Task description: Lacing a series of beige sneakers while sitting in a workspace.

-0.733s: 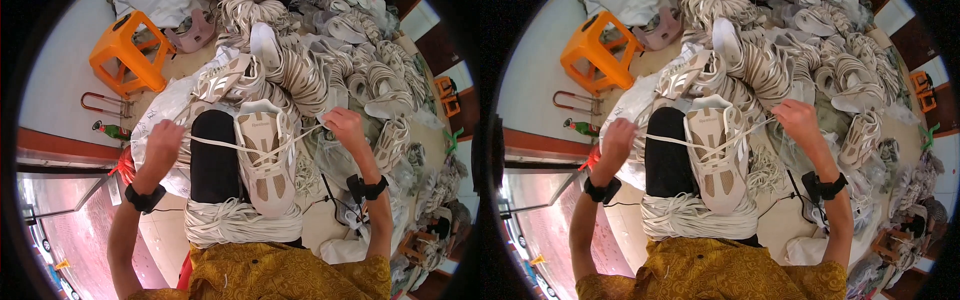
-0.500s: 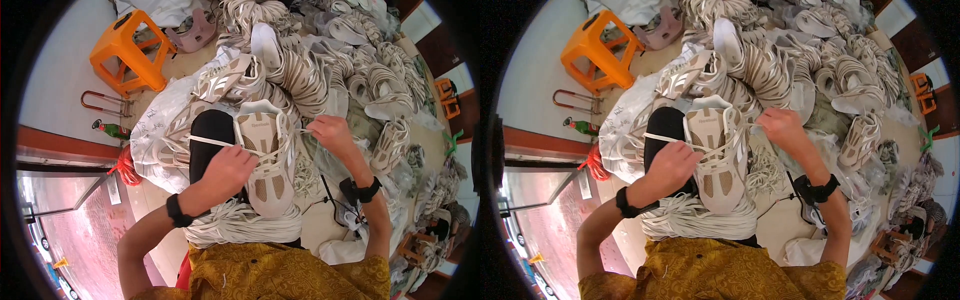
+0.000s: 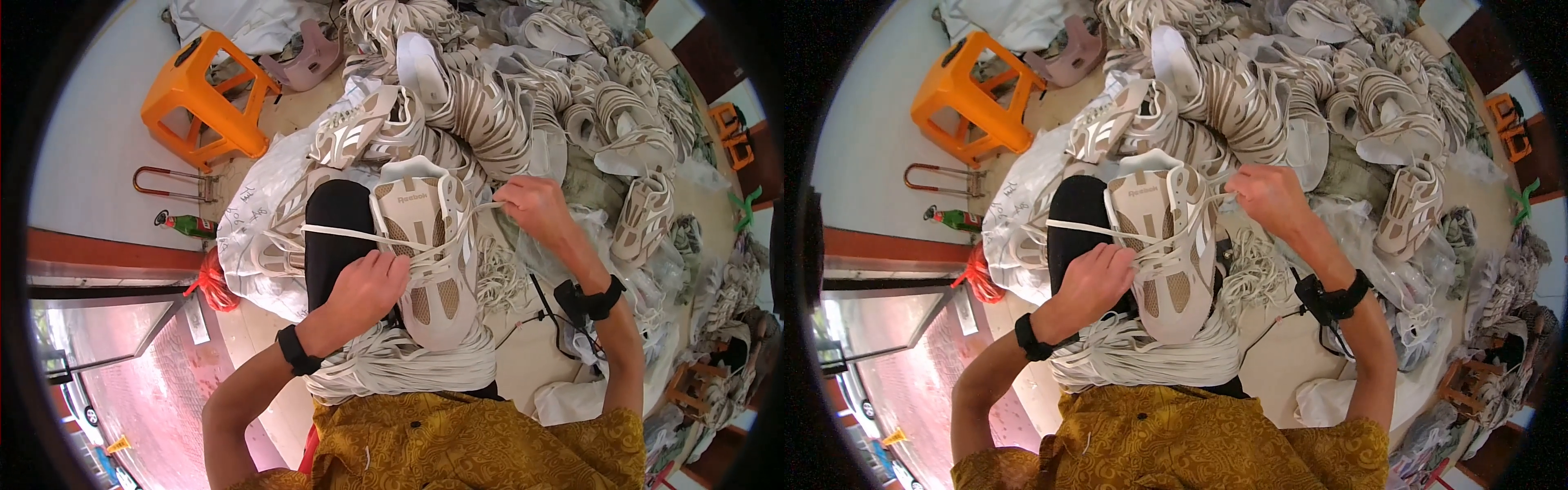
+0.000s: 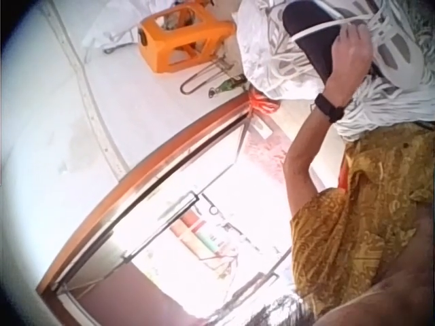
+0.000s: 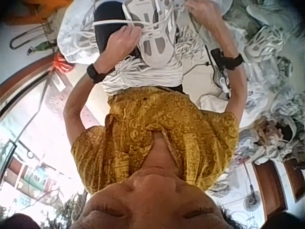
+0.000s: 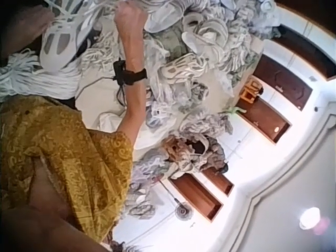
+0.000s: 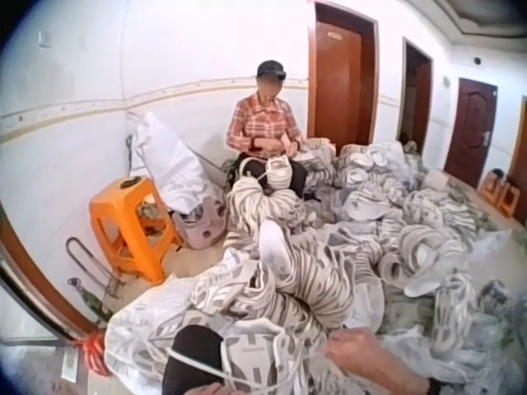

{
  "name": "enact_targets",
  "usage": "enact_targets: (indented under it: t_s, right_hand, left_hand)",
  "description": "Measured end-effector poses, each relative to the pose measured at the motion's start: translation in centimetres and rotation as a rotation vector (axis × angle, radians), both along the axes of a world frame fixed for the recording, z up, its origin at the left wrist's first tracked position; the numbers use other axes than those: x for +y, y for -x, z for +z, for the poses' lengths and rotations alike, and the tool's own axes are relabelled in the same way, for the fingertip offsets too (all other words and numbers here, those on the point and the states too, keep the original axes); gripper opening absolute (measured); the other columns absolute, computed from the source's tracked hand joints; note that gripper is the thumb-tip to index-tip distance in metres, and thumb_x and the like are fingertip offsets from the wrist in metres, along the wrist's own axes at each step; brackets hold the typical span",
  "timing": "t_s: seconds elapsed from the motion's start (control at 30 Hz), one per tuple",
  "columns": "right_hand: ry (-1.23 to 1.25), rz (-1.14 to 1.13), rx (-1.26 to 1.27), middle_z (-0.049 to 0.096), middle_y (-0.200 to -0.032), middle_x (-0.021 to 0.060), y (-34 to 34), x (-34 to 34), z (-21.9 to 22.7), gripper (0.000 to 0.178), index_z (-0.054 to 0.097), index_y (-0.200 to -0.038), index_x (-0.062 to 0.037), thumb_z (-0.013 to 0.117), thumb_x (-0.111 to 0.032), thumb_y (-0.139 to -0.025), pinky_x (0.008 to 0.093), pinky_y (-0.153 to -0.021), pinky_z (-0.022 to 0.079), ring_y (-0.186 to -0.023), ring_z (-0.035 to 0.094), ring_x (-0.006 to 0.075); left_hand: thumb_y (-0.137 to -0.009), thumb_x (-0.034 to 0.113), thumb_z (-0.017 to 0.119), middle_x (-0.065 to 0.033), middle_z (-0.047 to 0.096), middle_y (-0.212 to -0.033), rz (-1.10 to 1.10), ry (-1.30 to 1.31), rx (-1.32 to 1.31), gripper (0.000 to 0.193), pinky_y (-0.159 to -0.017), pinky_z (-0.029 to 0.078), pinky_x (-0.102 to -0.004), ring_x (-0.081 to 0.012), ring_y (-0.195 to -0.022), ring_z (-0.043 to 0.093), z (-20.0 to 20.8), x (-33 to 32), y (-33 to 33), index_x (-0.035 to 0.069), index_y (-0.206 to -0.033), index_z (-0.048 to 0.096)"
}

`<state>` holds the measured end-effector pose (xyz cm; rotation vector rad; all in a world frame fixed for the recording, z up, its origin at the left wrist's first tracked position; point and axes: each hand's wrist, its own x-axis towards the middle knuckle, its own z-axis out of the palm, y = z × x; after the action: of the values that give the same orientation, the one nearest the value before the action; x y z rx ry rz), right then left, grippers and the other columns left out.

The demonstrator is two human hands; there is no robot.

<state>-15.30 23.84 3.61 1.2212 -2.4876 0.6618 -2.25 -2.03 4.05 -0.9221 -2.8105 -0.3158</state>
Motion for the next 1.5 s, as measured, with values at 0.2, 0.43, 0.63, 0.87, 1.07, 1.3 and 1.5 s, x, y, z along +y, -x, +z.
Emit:
enact_targets:
  t_s: [0.2, 0.43, 0.63, 0.87, 1.07, 1.3, 1.5]
  right_hand:
    - [0.051, -0.044, 0.048, 0.054, -0.065, 0.0038, 0.5, 0.7, 1.1, 0.008, 0.057, -0.069, -0.0091, 0.058, -0.004, -0.063, 0.0319, -0.051, 0.045, -0.059, 0.055, 0.0218]
    - [0.089, -0.054, -0.025, 0.056, -0.066, 0.0059, 0.7, 0.4, 2.3, 0.012, 0.059, -0.075, -0.0050, 0.062, -0.002, -0.063, 0.0287, -0.054, 0.044, -0.059, 0.056, 0.0215]
    - [0.039, -0.038, 0.041, 0.054, -0.065, 0.0052, 0.8, -0.3, 1.0, 0.006, 0.057, -0.069, -0.0057, 0.059, -0.003, -0.065, 0.0311, -0.052, 0.044, -0.060, 0.055, 0.0224]
    - [-0.230, -0.244, 0.171, 0.054, -0.066, 0.0071, 6.8, 3.5, -2.4, 0.004, 0.053, -0.061, -0.0066, 0.052, -0.004, -0.064, 0.0349, -0.052, 0.043, -0.060, 0.055, 0.0256]
    - [-0.156, -0.225, -0.044, 0.056, -0.065, 0.0063, 5.3, 2.8, -2.9, 0.002, 0.056, -0.063, -0.0061, 0.056, -0.004, -0.062, 0.0345, -0.053, 0.044, -0.058, 0.055, 0.0254]
    - [-0.060, -0.216, -0.012, 0.056, -0.066, 0.0081, 3.8, 3.1, 1.6, 0.007, 0.056, -0.060, -0.0070, 0.051, -0.006, -0.066, 0.0366, -0.055, 0.045, -0.058, 0.056, 0.0271]
    - [-0.291, -0.261, 0.019, 0.055, -0.064, 0.0095, 4.1, 3.9, -0.9, 0.005, 0.054, -0.059, -0.0051, 0.054, -0.007, -0.064, 0.0366, -0.053, 0.045, -0.059, 0.056, 0.0278]
  left_hand:
    - [-0.064, 0.005, 0.054, -0.0067, 0.046, -0.072, -0.053, 0.019, 0.035, 0.023, -0.058, 0.044, -0.0276, -0.0190, -0.068, 0.049, 0.3, 0.3, 0.2, 0.001, -0.087, 0.049]
    - [-0.064, 0.006, 0.053, -0.0063, 0.044, -0.069, -0.090, 0.122, 0.112, 0.016, -0.055, 0.042, -0.0261, -0.0180, -0.066, 0.048, -0.1, 0.4, 0.5, 0.003, -0.079, 0.048]
    - [-0.065, 0.010, 0.053, -0.0034, 0.042, -0.063, 0.041, 0.157, 0.201, 0.012, -0.049, 0.038, -0.0270, -0.0167, -0.058, 0.046, -0.6, 0.2, 0.5, 0.007, -0.073, 0.044]
    - [-0.066, 0.007, 0.054, -0.0077, 0.051, -0.077, 0.096, 0.030, 0.168, 0.020, -0.060, 0.045, -0.0320, -0.0232, -0.070, 0.051, -0.7, -1.2, 0.6, 0.006, -0.085, 0.050]
    - [-0.067, 0.006, 0.054, -0.0062, 0.046, -0.071, 0.193, 0.277, 0.095, 0.020, -0.054, 0.044, -0.0292, -0.0210, -0.065, 0.051, 0.1, -1.8, 2.1, 0.004, -0.086, 0.049]
    - [-0.065, 0.003, 0.052, -0.0075, 0.042, -0.067, 0.059, 0.212, 0.087, 0.020, -0.051, 0.042, -0.0310, -0.0216, -0.061, 0.049, 2.1, -5.4, 1.5, 0.003, -0.085, 0.048]
    - [-0.065, 0.004, 0.052, -0.0071, 0.045, -0.072, 0.159, 0.240, 0.002, 0.022, -0.056, 0.043, -0.0309, -0.0207, -0.067, 0.050, 1.2, -9.7, -2.5, 0.001, -0.087, 0.050]
